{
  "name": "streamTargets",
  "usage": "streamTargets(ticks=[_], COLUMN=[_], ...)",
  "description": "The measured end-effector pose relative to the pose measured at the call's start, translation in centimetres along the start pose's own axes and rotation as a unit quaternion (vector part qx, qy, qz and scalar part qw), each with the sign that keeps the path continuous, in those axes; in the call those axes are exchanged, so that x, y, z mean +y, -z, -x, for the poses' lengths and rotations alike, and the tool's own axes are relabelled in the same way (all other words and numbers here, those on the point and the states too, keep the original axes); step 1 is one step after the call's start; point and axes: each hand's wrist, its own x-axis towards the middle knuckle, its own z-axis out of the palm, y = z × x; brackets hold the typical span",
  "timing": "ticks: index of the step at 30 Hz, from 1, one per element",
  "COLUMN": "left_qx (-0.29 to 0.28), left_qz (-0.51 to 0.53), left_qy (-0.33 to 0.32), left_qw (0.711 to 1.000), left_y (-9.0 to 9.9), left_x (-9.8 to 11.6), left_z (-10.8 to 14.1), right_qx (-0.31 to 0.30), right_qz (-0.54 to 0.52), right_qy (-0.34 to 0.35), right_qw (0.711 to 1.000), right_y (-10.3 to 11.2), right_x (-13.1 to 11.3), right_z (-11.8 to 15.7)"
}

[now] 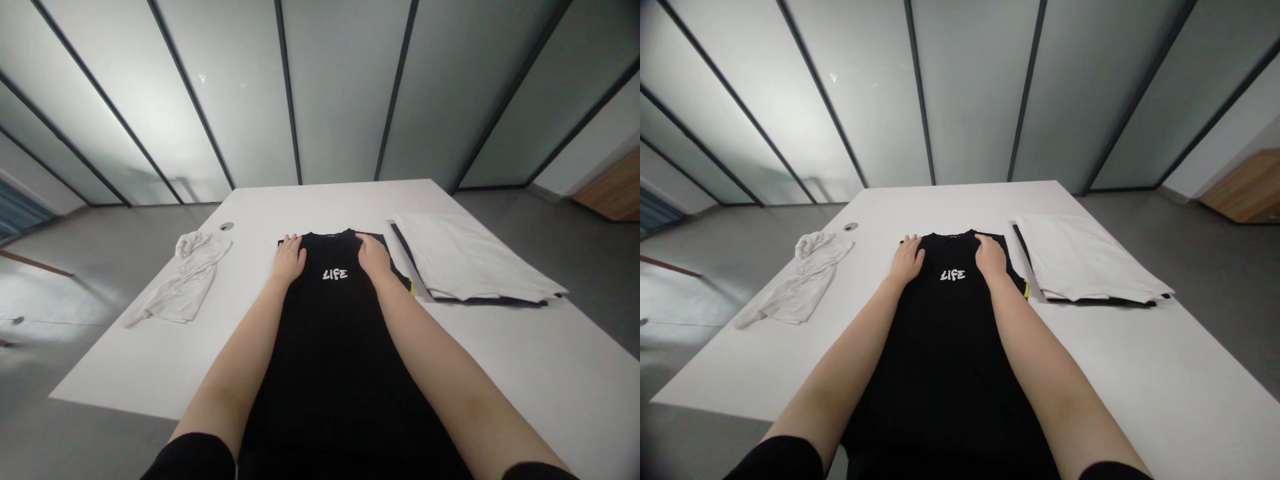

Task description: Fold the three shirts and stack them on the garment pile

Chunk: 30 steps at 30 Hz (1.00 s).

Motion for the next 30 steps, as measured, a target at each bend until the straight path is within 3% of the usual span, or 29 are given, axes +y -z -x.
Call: streamTargets(ticks=[3, 5, 11, 19, 21, 26, 30], left_qx=[-0.081, -0.105, -0.102, -0.095, -0.092, -0.042, -0.083], left_qz=[-0.015, -0.028, -0.04, -0.049, -0.05, -0.044, -0.029], left_qy=[-0.007, -0.004, 0.01, 0.038, 0.044, 0.034, 0.059], left_qw=[0.997, 0.994, 0.994, 0.994, 0.994, 0.998, 0.994], left_y=[-0.6, -0.7, -0.4, -0.1, 0.2, 0.3, -0.5], left_x=[0.2, 0.2, 0.3, 0.8, 1.1, 2.4, 2.5], left_z=[0.0, 0.2, 1.9, 5.6, 5.4, 2.7, 0.6], right_qx=[-0.056, -0.088, -0.118, -0.138, -0.145, -0.101, -0.148], right_qz=[0.083, 0.125, 0.144, 0.144, 0.145, 0.139, 0.15], right_qy=[-0.009, -0.011, -0.005, -0.026, -0.025, 0.055, 0.039], right_qw=[0.995, 0.988, 0.982, 0.98, 0.978, 0.984, 0.977], right_y=[-0.8, -1.3, -1.6, -0.6, -0.3, -0.2, -1.0], right_x=[1.1, 0.9, 0.1, -0.7, -1.2, -2.5, -2.3], right_z=[0.3, 0.7, 2.2, 6.3, 6.4, 4.2, 2.1])
